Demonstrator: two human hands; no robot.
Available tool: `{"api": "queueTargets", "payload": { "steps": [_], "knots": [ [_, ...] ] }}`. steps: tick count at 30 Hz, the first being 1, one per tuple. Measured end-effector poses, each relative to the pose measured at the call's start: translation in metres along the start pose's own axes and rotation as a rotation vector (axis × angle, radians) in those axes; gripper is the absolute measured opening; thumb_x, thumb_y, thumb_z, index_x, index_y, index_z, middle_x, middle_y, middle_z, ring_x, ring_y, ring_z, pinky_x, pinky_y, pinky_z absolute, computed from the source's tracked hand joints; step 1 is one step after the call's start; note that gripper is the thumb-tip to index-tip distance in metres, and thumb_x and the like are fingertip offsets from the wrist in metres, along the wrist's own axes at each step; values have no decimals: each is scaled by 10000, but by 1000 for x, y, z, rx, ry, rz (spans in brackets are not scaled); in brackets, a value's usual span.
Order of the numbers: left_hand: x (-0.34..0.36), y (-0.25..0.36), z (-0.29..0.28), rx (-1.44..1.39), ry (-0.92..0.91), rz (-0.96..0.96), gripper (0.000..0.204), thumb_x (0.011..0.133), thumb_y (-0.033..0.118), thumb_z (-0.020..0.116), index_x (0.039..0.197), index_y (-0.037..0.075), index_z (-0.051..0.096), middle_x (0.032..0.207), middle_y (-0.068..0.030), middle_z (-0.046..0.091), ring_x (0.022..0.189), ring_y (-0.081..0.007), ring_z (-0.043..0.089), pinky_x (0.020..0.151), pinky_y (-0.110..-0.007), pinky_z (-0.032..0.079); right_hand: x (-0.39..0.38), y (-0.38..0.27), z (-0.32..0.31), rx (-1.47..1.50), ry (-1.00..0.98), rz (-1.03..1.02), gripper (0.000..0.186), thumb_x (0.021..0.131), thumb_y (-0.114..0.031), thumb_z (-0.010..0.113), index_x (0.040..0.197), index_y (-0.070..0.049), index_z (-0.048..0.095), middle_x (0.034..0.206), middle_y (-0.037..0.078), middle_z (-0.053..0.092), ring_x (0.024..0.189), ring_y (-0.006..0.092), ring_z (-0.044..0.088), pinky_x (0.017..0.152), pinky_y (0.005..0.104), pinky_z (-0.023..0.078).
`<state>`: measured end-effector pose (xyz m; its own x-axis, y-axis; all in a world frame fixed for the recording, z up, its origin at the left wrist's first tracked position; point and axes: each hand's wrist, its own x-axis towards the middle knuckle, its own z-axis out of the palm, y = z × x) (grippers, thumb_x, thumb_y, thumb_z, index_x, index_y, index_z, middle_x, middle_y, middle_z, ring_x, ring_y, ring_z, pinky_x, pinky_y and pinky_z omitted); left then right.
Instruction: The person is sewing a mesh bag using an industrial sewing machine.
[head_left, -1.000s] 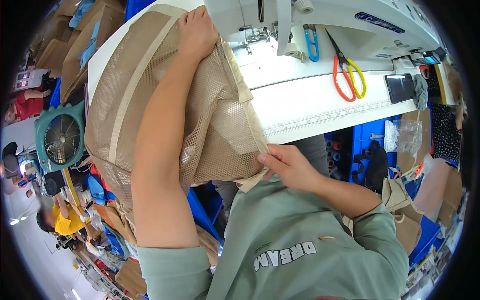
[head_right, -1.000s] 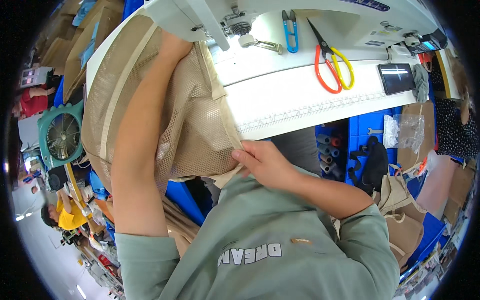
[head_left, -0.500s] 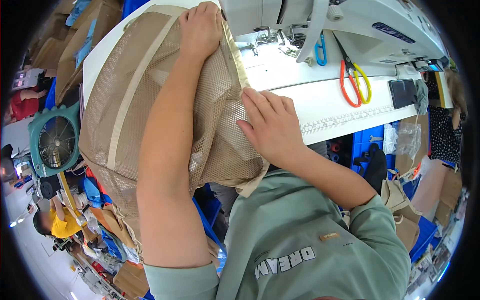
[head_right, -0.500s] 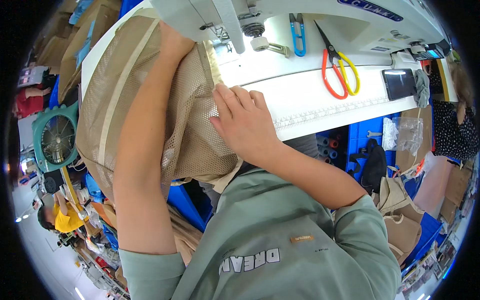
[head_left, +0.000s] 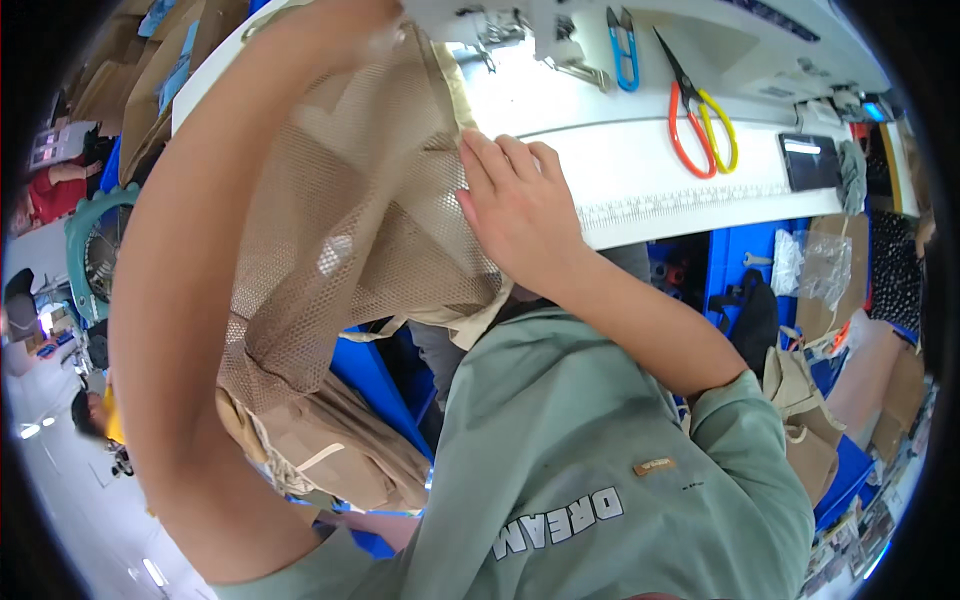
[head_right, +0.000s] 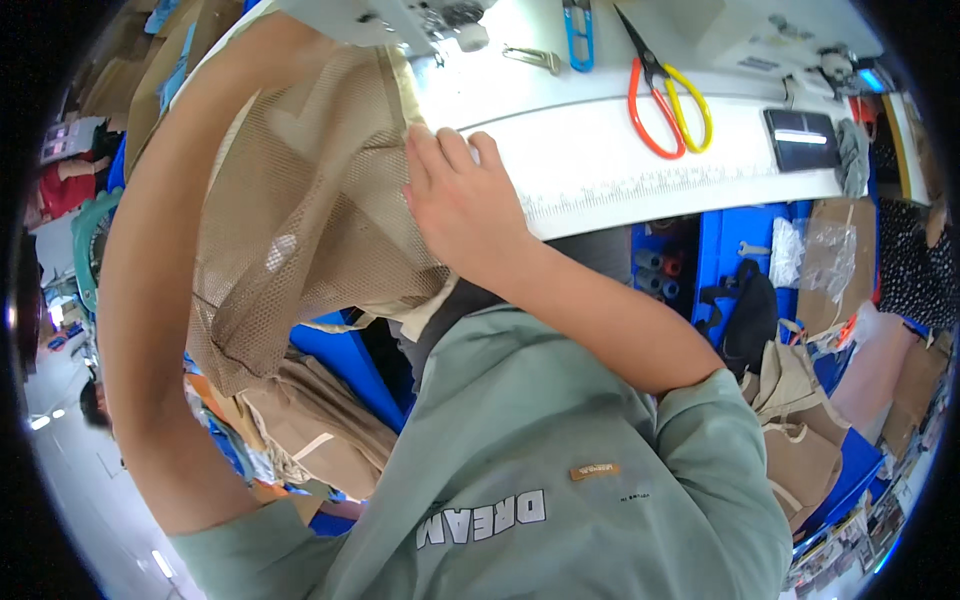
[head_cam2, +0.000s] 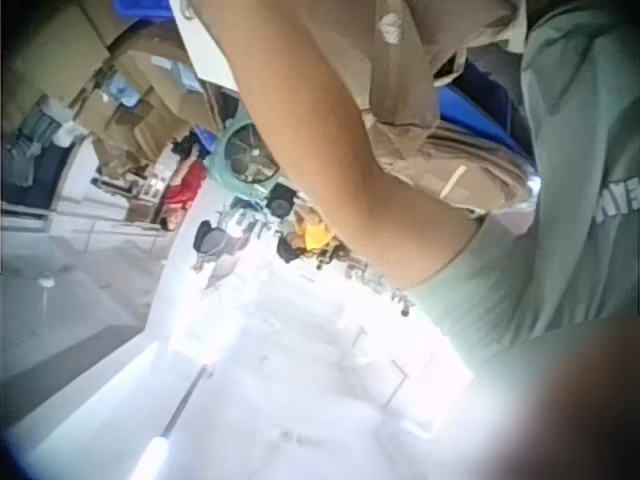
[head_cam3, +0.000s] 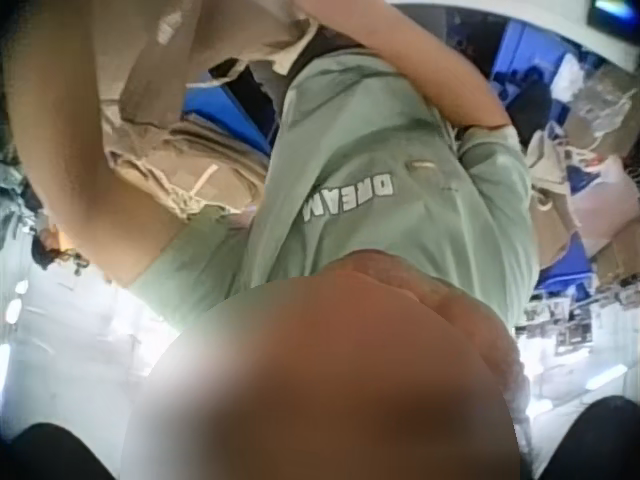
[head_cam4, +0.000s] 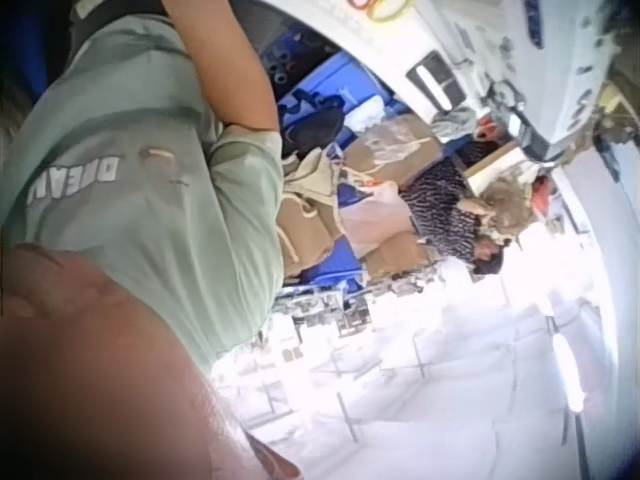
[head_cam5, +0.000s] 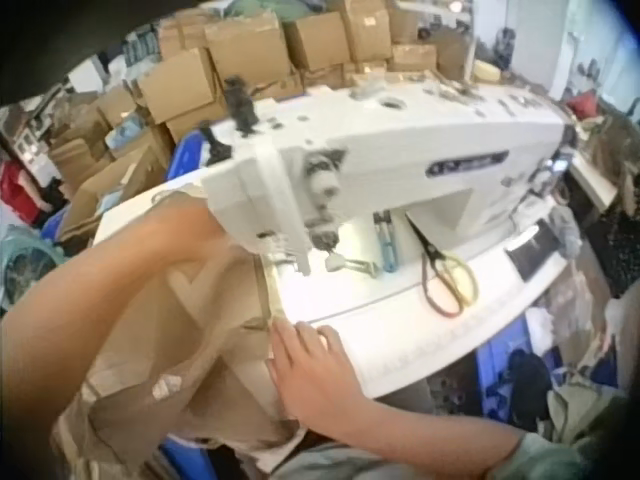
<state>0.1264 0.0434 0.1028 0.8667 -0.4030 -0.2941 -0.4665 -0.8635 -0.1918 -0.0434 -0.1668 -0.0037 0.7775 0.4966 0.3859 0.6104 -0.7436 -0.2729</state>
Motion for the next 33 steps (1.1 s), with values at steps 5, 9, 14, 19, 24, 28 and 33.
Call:
{"api": "queueTargets", "payload": {
  "steps": [5, 9, 14, 19, 24, 28, 33],
  "knots": [
    [-131, 127, -24, 188, 283, 15, 322, 918, 108, 635, 1221, 24, 701, 1258, -136, 712, 1215, -308, 651, 1093, -473, 478, -1, 4, 6, 10, 133, -66, 437, 924, -205, 667, 1232, 103, 705, 1355, 174, 640, 1155, 279, 558, 1001, 440, 433],
    [-116, 129, 34, 100, 534, -91, 317, 919, 126, 623, 1209, 53, 727, 1251, -90, 709, 1187, -295, 652, 1089, -488, 475, -2, 5, 1, -66, 51, -43, 456, 948, -243, 686, 1294, 54, 687, 1412, 121, 612, 1227, 255, 570, 1061, 432, 429],
    [-86, 54, 65, -415, 460, -37, 259, 1021, 218, 605, 1218, 98, 722, 1233, -68, 702, 1155, -312, 661, 980, -453, 539, -3, 5, 1, -66, 35, -118, 449, 889, -151, 630, 1265, 83, 707, 1387, 193, 633, 1195, 289, 576, 1041, 470, 438],
    [-57, 45, 65, -404, 332, 4, 301, 1038, 291, 645, 1271, 101, 657, 1279, -96, 680, 1206, -357, 650, 982, -466, 536, 5, 1, -4, -86, 38, -111, 464, 883, -146, 640, 1282, 85, 689, 1384, 188, 633, 1227, 292, 574, 1047, 487, 443],
    [-44, 56, 69, -310, 418, 18, 445, 1026, 297, 671, 1413, 116, 546, 1430, -122, 651, 1285, -400, 622, 1034, -503, 511, 13, -14, -24, -20, 94, -161, 446, 907, -198, 675, 1257, 79, 679, 1350, 190, 638, 1236, 301, 576, 1055, 457, 451],
    [-43, 53, 58, -400, 236, 2, 480, 1018, 296, 676, 1438, 97, 553, 1510, -138, 603, 1300, -369, 630, 1027, -510, 529, 7, -49, -17, 424, 19, -181, 554, 948, -375, 711, 1259, 83, 674, 1362, 203, 636, 1199, 320, 598, 1036, 419, 467],
    [-36, 65, 55, -309, 81, -118, 524, 1046, 322, 629, 1490, 71, 507, 1502, -169, 607, 1312, -384, 621, 1057, -515, 506, -2, -62, 0, 72, -88, -346, 456, 896, -292, 737, 1178, 66, 714, 1336, 229, 676, 1203, 354, 643, 1003, 416, 497]
  ]
}}
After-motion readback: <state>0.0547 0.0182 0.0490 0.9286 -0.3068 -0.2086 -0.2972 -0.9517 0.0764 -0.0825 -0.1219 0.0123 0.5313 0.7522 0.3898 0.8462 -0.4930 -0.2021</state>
